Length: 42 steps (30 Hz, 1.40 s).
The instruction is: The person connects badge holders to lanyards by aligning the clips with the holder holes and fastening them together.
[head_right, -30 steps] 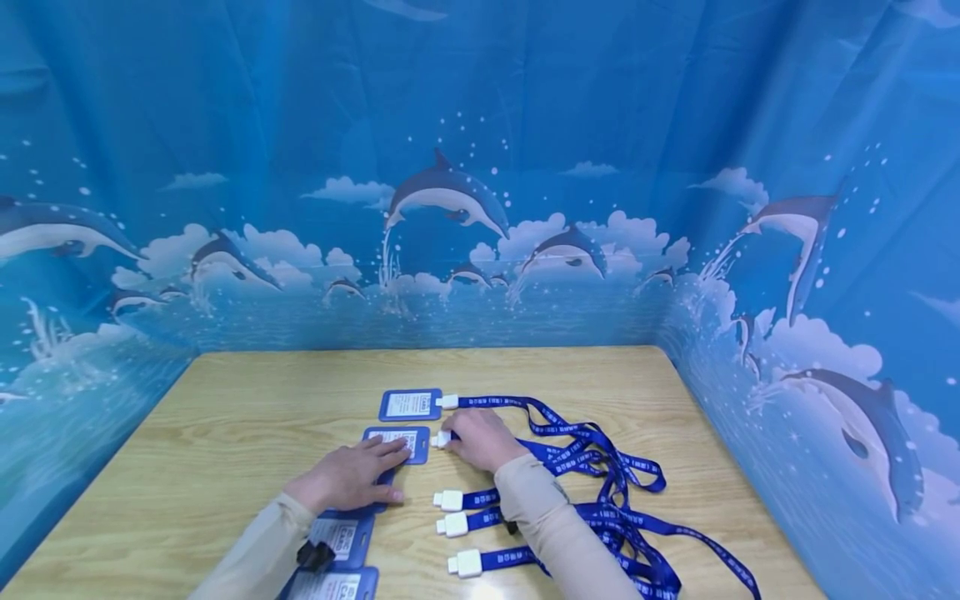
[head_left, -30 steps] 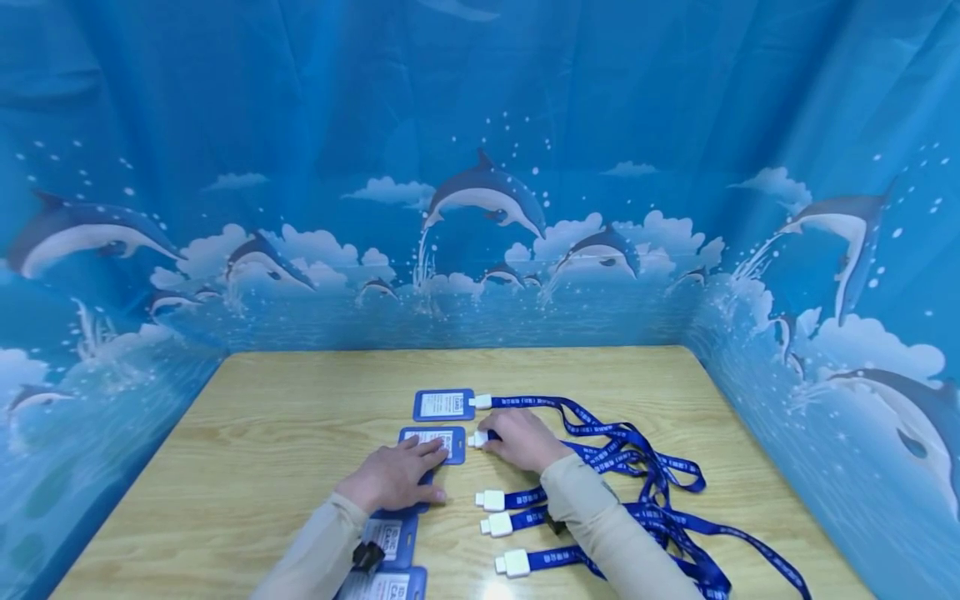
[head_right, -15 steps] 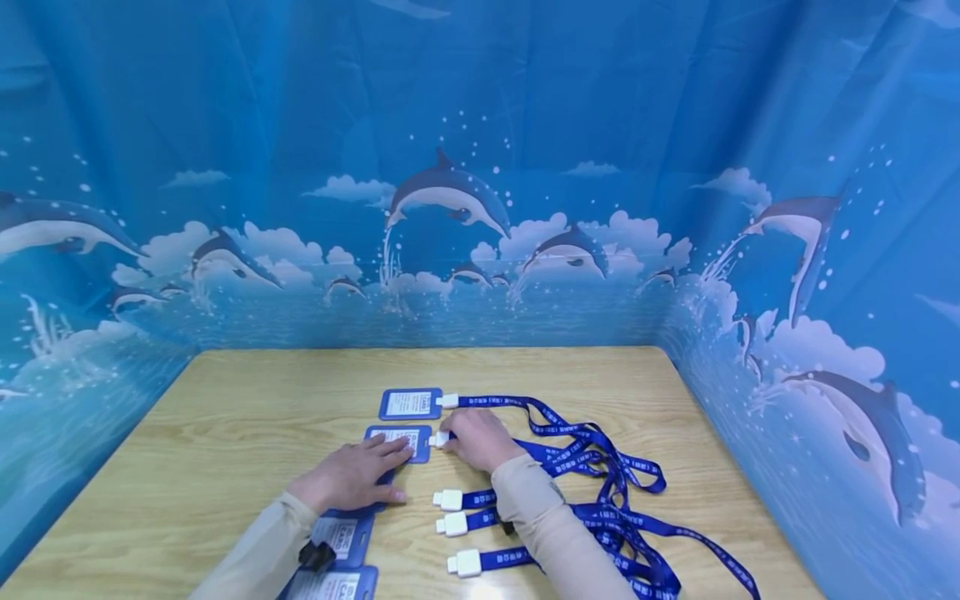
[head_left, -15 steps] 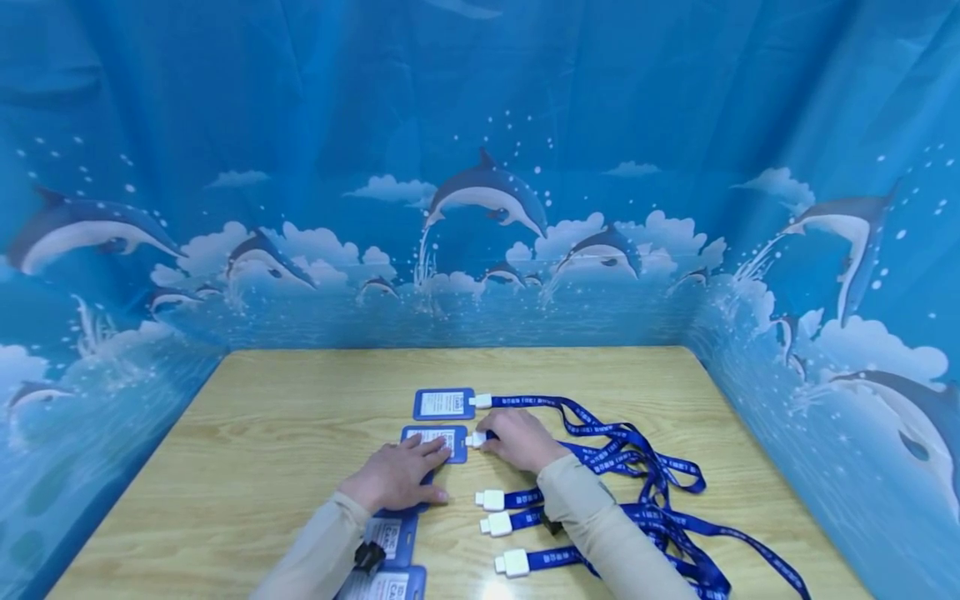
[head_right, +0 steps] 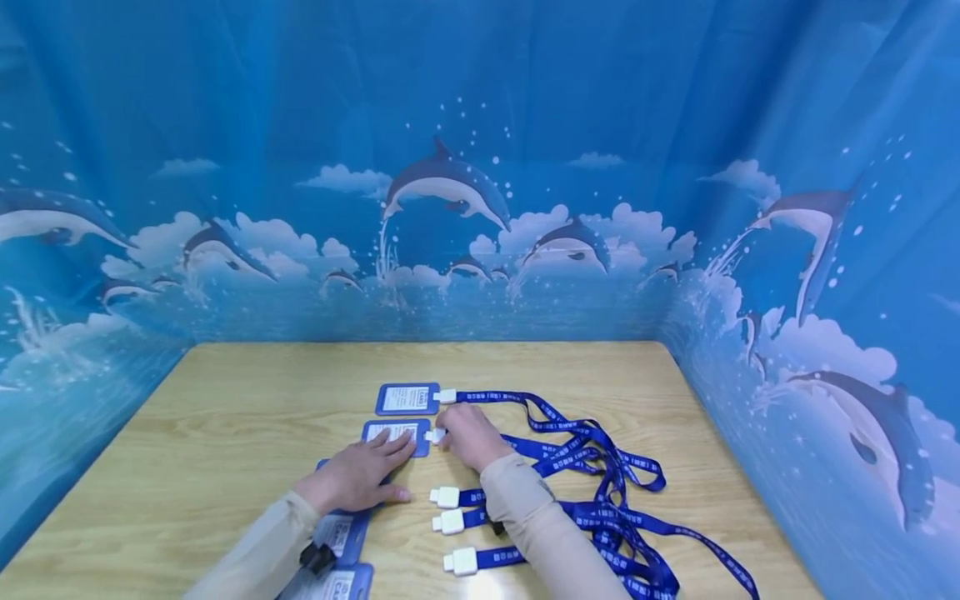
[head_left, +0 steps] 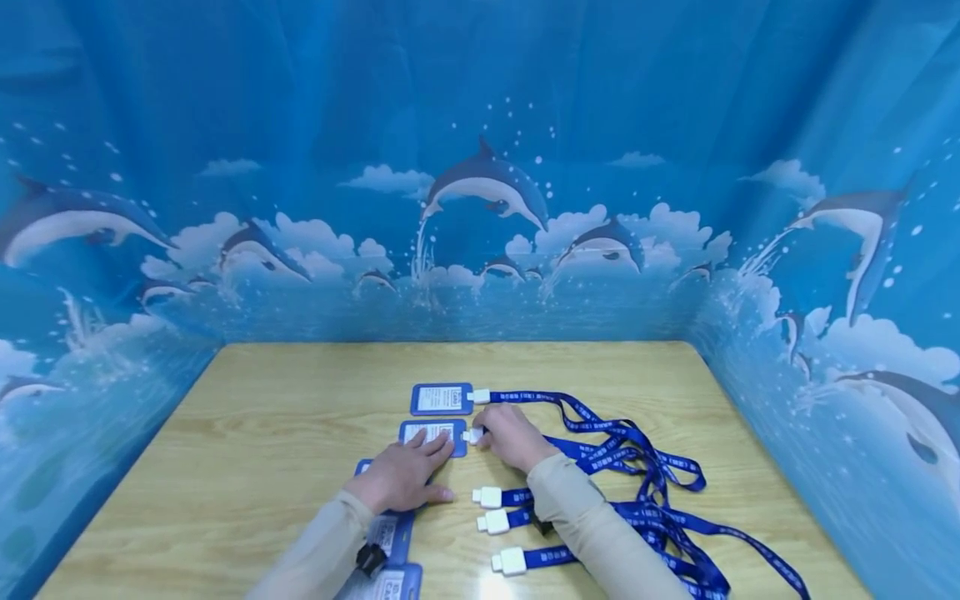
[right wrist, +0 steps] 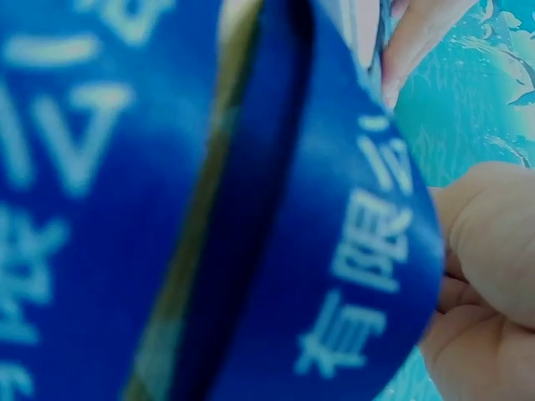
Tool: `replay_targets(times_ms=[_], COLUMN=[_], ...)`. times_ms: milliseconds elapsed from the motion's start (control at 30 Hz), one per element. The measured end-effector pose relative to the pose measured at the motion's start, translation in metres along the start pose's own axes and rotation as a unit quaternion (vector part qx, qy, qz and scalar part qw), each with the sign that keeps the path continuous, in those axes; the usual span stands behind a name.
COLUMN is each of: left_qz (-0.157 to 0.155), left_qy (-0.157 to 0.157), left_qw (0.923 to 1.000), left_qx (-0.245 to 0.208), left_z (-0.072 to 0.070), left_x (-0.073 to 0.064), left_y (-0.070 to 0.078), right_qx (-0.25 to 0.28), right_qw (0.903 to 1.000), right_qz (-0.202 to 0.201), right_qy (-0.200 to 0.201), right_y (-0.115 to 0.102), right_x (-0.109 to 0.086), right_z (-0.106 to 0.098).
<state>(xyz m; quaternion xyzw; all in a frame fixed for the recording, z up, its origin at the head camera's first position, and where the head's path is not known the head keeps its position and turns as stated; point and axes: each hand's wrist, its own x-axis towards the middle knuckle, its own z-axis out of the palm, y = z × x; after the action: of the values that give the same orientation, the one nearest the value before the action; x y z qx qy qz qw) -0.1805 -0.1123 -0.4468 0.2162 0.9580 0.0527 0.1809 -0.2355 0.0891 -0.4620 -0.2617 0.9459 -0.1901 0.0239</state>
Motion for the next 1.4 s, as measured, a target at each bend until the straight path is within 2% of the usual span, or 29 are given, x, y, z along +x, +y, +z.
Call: replay_targets(times_ms=[167,367,600,833,1000,1133,1233,1400], left_qz=[0.0,0.02,0.014,0.005,0.006,0.028,0.05,0.059], left_qy=[-0.001,0.001,-0.01,-0.017,-0.016,0.009,0.041,0.098], left_qw=[1.0,0.9998,0.9998,0.9998,0.9997,0.9992,0.9974,0.9928], left_qx=[0.003,0.004,-0.003,-0.007,-0.018,-0.027,-0.031,-0.036], left_z=[-0.008,-0.009,-0.013,-0.02,-0.02,-0.02,-0.022,-0.026], left_x=[0.001,0.009,0.02,0.03,0.032,0.028,0.021,0.005], left_y=[-0.002,-0.002,0.0,-0.003,-0.004,-0.005,-0.005,-0.003], right_qx=[0.015,0.019,0.006,0.0,-0.023,-0.039,-0.042,-0.029], right_qw=[0.9996,0.998,0.9985,0.997,0.9978,0.9981,0.9985,0.9981], right_qz=[0.022,0.059,0.054,0.069,0.043,0.022,-0.004,-0.052], right_qy=[0.006,-0.004,-0.009,0.035,0.044,0.043,0.035,-0.014], right_y=[-0.006,-0.002,0.008,0.023,0.029,0.027,0.021,0.011], right_x=[0.005,0.004,-0.002,-0.024,-0.046,-0.06,-0.069,-0.077], right_z=[-0.003,-0.004,-0.008,-0.022,-0.029,-0.029,-0.027,-0.019])
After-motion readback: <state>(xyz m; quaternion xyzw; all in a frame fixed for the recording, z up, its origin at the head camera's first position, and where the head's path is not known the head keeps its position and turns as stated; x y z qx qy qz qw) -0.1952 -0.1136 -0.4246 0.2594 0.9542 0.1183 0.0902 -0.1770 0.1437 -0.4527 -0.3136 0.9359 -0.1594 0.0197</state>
